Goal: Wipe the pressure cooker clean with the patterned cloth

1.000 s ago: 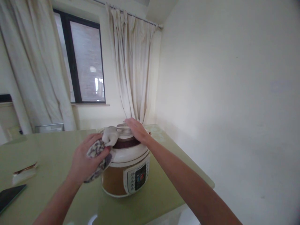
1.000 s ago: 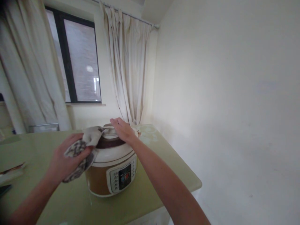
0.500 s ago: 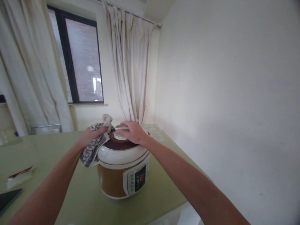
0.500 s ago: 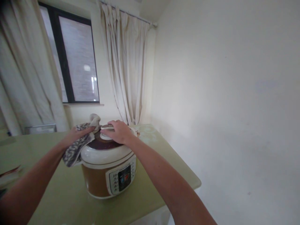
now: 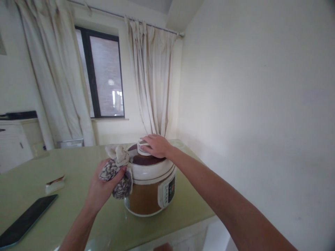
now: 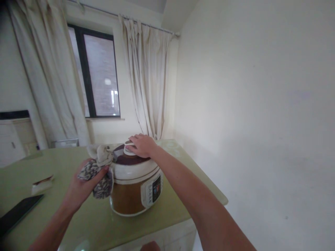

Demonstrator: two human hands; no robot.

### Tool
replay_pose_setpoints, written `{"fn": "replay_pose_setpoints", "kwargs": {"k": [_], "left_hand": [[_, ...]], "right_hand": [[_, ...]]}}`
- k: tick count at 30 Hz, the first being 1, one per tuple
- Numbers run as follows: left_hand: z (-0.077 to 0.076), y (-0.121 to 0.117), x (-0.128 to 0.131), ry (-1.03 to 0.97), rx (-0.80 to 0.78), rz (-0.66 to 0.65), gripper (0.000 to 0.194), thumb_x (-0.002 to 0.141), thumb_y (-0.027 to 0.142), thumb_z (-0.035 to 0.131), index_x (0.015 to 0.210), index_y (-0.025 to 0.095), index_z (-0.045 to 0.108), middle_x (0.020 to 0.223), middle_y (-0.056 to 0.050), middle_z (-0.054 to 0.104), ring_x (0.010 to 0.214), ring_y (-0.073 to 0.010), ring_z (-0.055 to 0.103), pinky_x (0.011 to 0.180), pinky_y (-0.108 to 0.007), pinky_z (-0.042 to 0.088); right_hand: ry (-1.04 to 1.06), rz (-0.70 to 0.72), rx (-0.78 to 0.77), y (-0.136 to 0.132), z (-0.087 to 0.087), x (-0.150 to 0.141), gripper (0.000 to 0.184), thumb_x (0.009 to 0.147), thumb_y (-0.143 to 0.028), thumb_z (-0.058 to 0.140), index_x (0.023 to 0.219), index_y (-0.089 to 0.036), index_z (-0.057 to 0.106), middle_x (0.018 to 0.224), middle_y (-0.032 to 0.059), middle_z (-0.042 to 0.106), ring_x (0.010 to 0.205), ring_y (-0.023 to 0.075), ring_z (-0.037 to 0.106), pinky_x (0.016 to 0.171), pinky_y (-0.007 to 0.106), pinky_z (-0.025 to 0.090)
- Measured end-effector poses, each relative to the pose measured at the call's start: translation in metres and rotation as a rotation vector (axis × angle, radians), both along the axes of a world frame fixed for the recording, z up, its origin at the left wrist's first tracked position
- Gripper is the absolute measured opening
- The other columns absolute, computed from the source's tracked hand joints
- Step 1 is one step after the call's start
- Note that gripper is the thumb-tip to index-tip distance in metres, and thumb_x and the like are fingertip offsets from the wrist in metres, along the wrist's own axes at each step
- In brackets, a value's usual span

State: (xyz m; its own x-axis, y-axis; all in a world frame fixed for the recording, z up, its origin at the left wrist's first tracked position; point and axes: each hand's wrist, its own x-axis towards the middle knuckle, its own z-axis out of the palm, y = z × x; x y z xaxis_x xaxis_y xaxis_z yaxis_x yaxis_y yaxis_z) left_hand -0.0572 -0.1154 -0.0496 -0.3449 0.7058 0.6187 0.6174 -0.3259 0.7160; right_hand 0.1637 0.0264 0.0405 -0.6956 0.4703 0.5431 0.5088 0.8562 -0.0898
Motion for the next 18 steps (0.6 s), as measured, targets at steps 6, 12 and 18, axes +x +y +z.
{"fn": "replay_pose_setpoints", "kwargs": {"k": [6, 12, 18], "left_hand": [[-0.023, -0.053, 0.019, 0.317, 0.142, 0.035, 0.039, 0.088, 0.053, 0.07, 0.118, 0.028, 0.068, 0.12, -0.007, 0.073, 0.109, -0.029, 0.072, 0.095, -0.041, 0.059], [0.005, -0.045, -0.005, 0.529, 0.091, -0.093, 0.044, 0.084, 0.056, 0.072, 0.121, 0.032, 0.072, 0.125, -0.005, 0.076, 0.106, -0.029, 0.075, 0.089, -0.037, 0.061], [0.047, 0.03, -0.029, 0.237, -0.151, -0.138, 0.055, 0.076, 0.066, 0.072, 0.113, 0.026, 0.074, 0.106, -0.004, 0.082, 0.099, -0.031, 0.076, 0.091, -0.038, 0.06]], "right_hand": [[-0.07, -0.2, 0.004, -0.021, 0.006, -0.028, 0.054, 0.093, -0.073, 0.063, 0.086, -0.02, 0.077, 0.096, 0.0177, 0.079, 0.102, 0.038, 0.072, 0.093, 0.049, 0.05], [0.21, -0.124, -0.096, -0.017, -0.001, -0.005, 0.057, 0.107, -0.064, 0.04, 0.09, -0.028, 0.081, 0.092, 0.0068, 0.082, 0.101, 0.0279, 0.074, 0.09, 0.037, 0.05], [0.493, 0.037, -0.318, -0.009, -0.002, -0.001, 0.066, 0.11, -0.062, 0.03, 0.094, -0.026, 0.083, 0.101, 0.0041, 0.083, 0.107, 0.0234, 0.075, 0.096, 0.033, 0.051]]}}
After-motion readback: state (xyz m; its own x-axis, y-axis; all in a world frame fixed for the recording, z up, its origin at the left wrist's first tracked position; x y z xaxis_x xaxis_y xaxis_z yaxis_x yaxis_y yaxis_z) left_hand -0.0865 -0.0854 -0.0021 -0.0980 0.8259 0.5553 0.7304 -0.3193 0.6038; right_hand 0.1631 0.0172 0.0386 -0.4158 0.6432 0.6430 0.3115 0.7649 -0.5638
